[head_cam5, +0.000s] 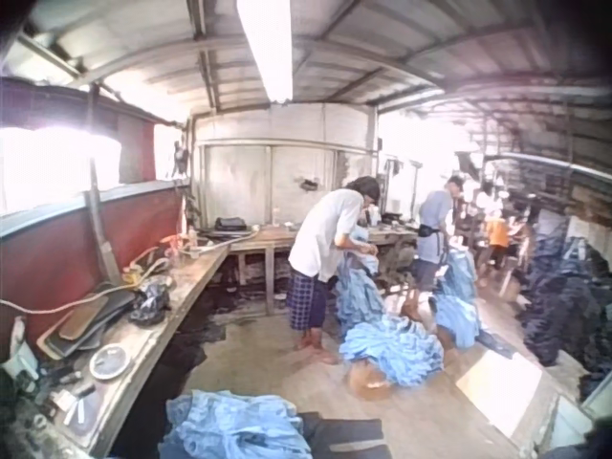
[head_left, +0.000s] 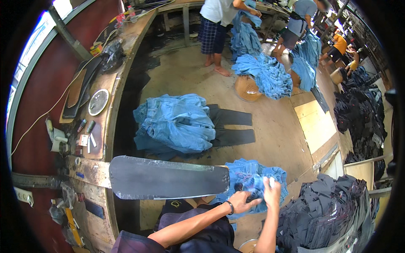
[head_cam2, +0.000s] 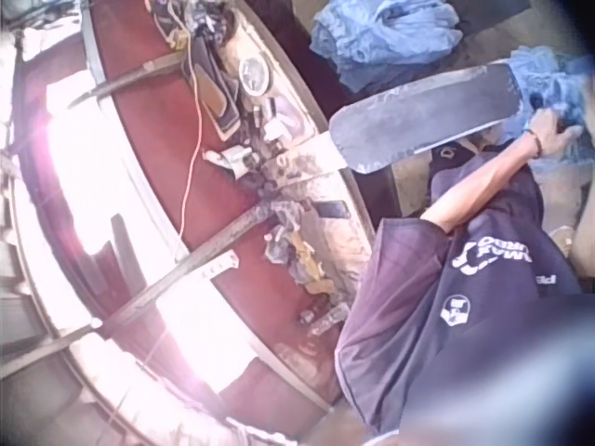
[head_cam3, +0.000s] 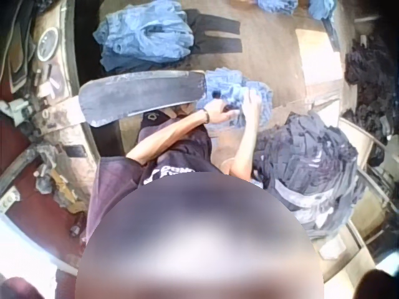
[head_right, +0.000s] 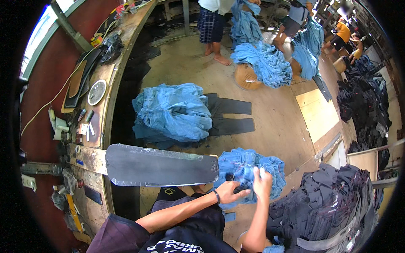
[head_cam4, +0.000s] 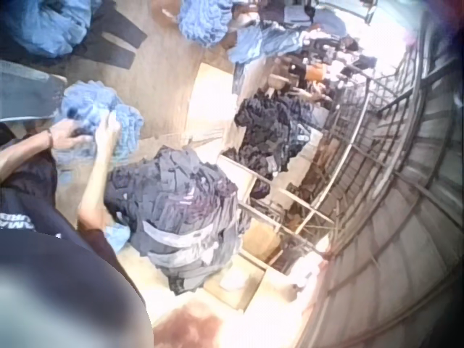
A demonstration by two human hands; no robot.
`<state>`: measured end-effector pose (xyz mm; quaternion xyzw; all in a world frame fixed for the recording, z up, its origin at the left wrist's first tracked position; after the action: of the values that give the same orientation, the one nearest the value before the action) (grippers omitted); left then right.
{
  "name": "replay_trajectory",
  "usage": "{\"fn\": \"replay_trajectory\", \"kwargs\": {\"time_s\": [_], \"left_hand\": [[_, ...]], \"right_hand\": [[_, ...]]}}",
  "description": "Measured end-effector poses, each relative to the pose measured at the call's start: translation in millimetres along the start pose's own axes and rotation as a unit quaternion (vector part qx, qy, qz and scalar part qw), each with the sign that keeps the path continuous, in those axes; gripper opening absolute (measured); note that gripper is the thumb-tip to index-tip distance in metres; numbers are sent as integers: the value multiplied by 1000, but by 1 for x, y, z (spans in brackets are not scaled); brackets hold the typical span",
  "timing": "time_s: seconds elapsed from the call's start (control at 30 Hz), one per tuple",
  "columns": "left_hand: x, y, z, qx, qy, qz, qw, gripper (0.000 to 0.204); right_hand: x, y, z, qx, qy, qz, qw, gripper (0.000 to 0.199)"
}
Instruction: The person repeatedly marks the seams and leg areas of light blue denim shorts with a white marker. They handle the garment one at a time, repositioning it on a curved board and applying marks along specific lines before moving to the next piece.
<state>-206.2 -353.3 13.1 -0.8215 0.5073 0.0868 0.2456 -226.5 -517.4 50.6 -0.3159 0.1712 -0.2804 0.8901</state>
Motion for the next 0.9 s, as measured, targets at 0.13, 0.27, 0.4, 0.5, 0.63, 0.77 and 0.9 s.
{"fn": "replay_trajectory", "kwargs": {"time_s": [0.13,0.27,0.4,0.5,0.63,0.77,0.9], "left_hand": [[-5,-66,46,-59,-73,-147,985,35],[-91,-111,82,-34,-39,-70,996,32],[-207,-155,159,30,-76,-121,989,20],[-284,-221,190,17,-81,-214,973,19],[-378,-318,230,139,-388,-196,889,19],[-331,-348,153,182,-73,-411,890,30],[-250,-264,152,261,83,-179,945,61]], "right_hand": [[58,116,18,-39,-14,-12,999,44],[51,149,99,-64,-173,168,968,51],[3,194,160,-237,-235,242,911,53],[-43,294,232,-132,-257,243,926,39],[-101,408,324,-54,-313,236,919,38],[-86,351,293,136,-90,97,982,31],[-71,246,224,102,-4,-85,991,25]]}}
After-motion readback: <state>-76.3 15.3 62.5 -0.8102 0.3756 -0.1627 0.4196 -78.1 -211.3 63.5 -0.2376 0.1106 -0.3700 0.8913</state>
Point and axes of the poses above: each hand's wrist, its own x-axis towards the middle knuckle, its own y-axis out of the palm, z = x × y, the point moved 10 cm from there along x, towards the middle knuckle
